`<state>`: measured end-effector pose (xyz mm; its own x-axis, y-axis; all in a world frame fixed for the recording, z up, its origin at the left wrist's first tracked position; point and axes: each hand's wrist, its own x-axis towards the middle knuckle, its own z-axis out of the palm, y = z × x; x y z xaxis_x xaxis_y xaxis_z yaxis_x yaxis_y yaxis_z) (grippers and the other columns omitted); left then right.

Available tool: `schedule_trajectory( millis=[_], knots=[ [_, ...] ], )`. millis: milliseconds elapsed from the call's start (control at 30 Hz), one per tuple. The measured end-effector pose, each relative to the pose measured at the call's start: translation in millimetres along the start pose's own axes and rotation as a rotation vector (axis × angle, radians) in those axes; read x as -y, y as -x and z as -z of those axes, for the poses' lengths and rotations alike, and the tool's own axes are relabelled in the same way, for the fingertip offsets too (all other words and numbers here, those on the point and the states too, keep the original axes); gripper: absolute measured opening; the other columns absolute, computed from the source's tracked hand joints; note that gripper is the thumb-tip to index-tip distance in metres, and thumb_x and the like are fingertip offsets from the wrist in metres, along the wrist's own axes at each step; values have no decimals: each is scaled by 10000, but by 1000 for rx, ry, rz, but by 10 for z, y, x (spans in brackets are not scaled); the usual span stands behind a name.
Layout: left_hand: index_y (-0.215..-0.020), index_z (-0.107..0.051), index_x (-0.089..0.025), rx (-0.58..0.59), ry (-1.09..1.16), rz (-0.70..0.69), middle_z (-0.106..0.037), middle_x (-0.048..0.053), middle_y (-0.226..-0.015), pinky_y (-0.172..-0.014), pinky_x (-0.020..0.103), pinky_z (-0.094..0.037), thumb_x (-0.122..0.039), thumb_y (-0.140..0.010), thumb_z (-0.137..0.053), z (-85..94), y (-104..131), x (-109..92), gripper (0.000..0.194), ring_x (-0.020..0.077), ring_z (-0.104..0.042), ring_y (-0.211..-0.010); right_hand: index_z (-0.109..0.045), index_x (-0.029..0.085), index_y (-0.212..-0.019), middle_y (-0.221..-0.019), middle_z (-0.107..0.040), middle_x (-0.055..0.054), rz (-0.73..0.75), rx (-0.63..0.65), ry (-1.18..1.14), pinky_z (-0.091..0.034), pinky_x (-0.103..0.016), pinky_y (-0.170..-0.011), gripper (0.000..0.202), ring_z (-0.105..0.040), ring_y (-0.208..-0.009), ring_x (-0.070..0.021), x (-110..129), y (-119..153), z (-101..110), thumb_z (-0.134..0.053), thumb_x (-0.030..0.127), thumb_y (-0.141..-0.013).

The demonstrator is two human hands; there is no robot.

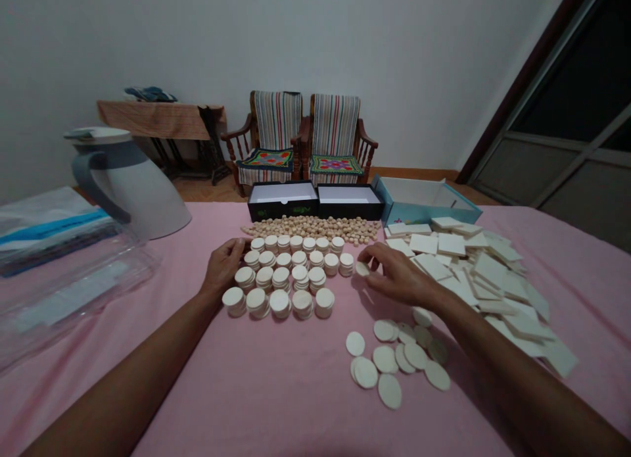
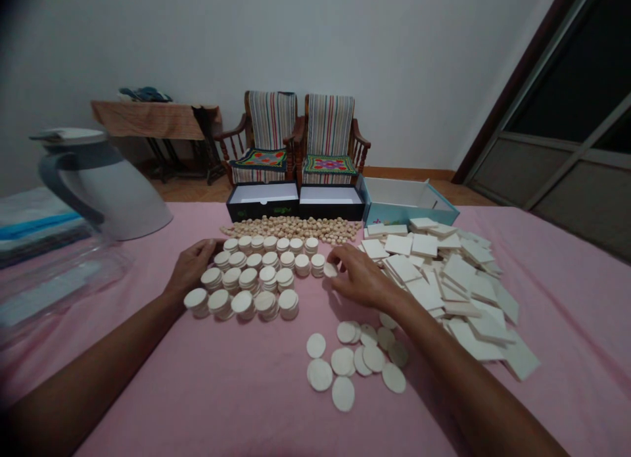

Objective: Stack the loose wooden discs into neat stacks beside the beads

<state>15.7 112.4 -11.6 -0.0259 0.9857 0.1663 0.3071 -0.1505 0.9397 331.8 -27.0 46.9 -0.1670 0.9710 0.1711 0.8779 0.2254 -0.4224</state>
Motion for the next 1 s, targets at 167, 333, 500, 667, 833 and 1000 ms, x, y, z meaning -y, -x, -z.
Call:
schedule_trajectory(
  millis=[167, 333, 500, 667, 833, 1000],
  knots=[
    [-926, -672, -150, 3, 3, -25, -707, 82, -955, -715, 293, -512, -541, -770, -498, 4, -19, 50, 456, 227, -634, -870, -567, 181, -894, -881, -587, -42, 22, -90, -40, -395, -251, -636, 179, -518, -755, -152, -29, -249, -100, -555, 150, -718],
    [-947, -677, -145, 10, 0, -31, -704, 86, -951, -710, 292, -505, -548, -765, -506, 12, -15, 53, 474, 232, -633, -879, -589, 174, -890, -895, -598, -44, 41, -88, -45, -406, -264, -658, 174, -534, -743, -147, -106, -368, -228, -566, 167, -717],
    [-936, -676, -148, 9, 16, -5, -706, 87, -954, -699, 290, -509, -546, -761, -512, 11, -14, 50, 464, 232, -637, -876, -584, 156, -972, -926, -612, -59, 11, -156, -61, -425, -262, -647, 249, -555, -747, -146, -136, -301, -150, -559, 147, -724],
    [-926, -680, -148, 2, 7, -28, -709, 81, -952, -717, 284, -510, -536, -767, -509, 6, -23, 53, 453, 222, -639, -875, -616, 187, -912, -833, -628, -29, 17, 104, -74, -422, -252, -619, 183, -562, -712, -139, -83, 28, 85, -550, 138, -748],
    [-929, -678, -143, -11, -38, -7, -709, 79, -957, -700, 279, -513, -508, -774, -494, 3, 2, -8, 437, 226, -638, -871, -613, 210, -1009, -988, -621, -46, 60, 398, -43, -429, -276, -753, 291, -553, -870, -170, 21, 369, 192, -607, 149, -724],
    [-904, -679, -145, -16, -53, 7, -713, 68, -951, -699, 258, -515, -462, -774, -491, -5, 43, -97, 391, 210, -642, -869, -606, 202, -1048, -1044, -594, -66, 30, 476, -3, -413, -311, -806, 329, -528, -938, -207, 35, 488, 133, -636, 229, -722]
  ],
)
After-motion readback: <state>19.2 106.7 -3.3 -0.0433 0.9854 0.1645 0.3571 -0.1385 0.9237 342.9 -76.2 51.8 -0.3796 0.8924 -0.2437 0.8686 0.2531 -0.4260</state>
